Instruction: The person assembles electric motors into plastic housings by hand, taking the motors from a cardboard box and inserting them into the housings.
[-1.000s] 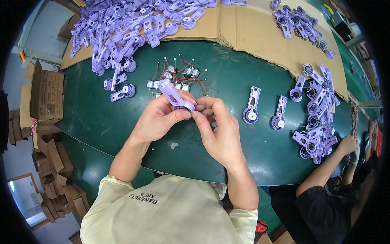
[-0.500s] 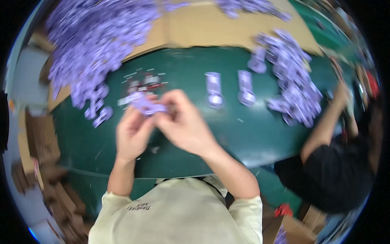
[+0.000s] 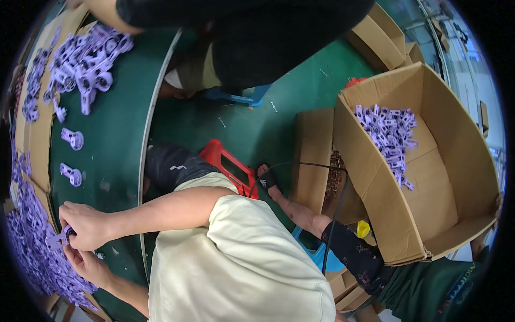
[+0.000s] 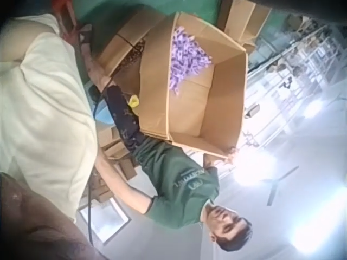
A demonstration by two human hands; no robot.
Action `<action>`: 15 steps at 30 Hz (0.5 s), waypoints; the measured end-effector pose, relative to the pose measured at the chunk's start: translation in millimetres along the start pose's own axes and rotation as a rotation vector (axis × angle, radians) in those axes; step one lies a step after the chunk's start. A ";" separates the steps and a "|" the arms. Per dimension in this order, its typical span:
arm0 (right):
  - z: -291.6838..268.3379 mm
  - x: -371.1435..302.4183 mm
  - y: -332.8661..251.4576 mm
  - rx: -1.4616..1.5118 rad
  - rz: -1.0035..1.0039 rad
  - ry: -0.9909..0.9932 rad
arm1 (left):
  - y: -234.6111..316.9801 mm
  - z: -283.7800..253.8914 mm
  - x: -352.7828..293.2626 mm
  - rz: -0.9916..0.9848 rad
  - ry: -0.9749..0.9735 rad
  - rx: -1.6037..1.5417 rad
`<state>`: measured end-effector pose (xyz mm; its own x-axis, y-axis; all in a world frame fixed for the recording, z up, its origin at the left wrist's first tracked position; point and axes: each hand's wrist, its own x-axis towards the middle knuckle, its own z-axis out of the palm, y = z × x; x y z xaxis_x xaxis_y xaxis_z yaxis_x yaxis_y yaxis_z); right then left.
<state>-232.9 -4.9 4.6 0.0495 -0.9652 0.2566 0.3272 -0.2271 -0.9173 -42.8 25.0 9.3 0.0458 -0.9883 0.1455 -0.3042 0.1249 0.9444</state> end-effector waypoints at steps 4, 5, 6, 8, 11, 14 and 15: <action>6.6 2.3 4.0 -0.011 0.034 0.033 | 12.4 10.3 -2.5 0.080 0.025 0.127; 8.4 2.0 5.1 -0.002 0.044 0.043 | 14.7 16.0 -2.2 0.086 0.016 0.112; 9.9 1.8 1.8 -0.039 0.055 0.063 | 15.9 17.5 -1.8 0.099 0.016 0.158; 4.8 4.6 1.8 -0.045 0.023 0.037 | 17.7 15.9 0.5 0.100 0.001 0.172; 0.6 10.2 6.8 -0.076 -0.023 -0.065 | 19.5 10.7 6.1 -0.005 -0.002 0.045; 12.3 11.4 8.8 -0.104 -0.027 -0.091 | 21.1 -6.0 9.3 -0.015 -0.123 0.030; 17.9 9.7 6.7 -0.132 -0.029 -0.080 | 20.3 -12.6 9.2 -0.023 -0.190 0.006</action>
<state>-213.3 -13.5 6.4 0.1186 -0.9458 0.3023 0.2034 -0.2748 -0.9397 -36.6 19.6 33.5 -0.1277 -0.9897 0.0648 -0.3104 0.1019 0.9451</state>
